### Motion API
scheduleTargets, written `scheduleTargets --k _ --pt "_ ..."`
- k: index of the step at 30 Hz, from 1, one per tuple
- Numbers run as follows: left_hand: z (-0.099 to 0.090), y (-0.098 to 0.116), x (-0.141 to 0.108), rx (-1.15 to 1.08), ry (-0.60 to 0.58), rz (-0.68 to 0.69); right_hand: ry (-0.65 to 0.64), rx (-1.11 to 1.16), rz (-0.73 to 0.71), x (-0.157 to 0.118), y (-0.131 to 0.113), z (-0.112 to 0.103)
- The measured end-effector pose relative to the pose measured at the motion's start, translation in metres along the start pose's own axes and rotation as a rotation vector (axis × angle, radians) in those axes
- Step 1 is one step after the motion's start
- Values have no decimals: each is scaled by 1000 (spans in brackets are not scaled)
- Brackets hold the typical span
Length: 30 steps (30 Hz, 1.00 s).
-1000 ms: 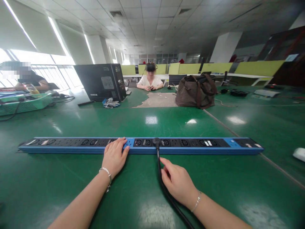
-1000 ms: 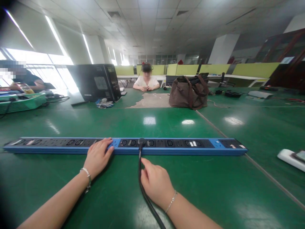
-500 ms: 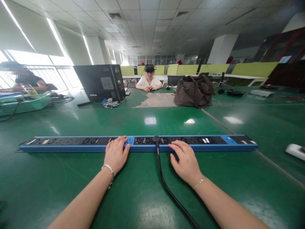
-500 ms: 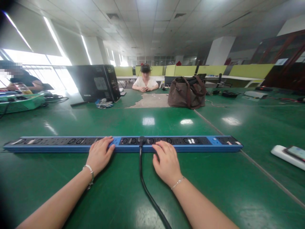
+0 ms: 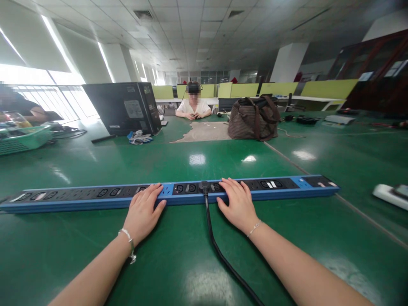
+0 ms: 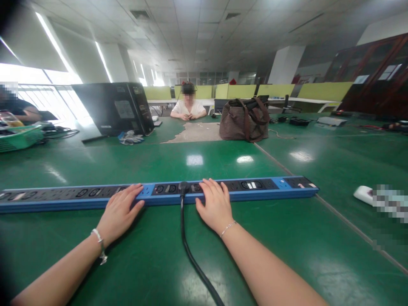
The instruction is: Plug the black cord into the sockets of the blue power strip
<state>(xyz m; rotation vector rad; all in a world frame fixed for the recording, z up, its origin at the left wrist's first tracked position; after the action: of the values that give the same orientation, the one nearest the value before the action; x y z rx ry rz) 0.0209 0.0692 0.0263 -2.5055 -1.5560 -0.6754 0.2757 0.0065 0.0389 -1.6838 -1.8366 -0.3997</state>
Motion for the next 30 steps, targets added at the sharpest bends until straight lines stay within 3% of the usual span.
scheduleTargets --k 17,25,30 --pt "1 -1 -5 18 -11 61 -48 33 19 1 4 1" --pt "0 -1 -14 -7 -10 84 -78 -27 7 2 -4 1" --pt "-8 7 -11 -93 67 58 -120 7 -65 4 -21 6"
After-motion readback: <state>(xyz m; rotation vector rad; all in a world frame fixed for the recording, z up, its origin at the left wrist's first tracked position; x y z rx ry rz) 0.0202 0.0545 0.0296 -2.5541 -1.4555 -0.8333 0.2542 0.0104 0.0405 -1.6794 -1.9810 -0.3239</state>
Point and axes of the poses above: each hand's wrist, its own x-axis towards the middle knuckle, its own z-axis out of the palm, y = z × x, the point moved 9 cm from there along x, towards the middle knuckle, and after that the axes turned 3 degrees about -x, right-handed, at the moved point
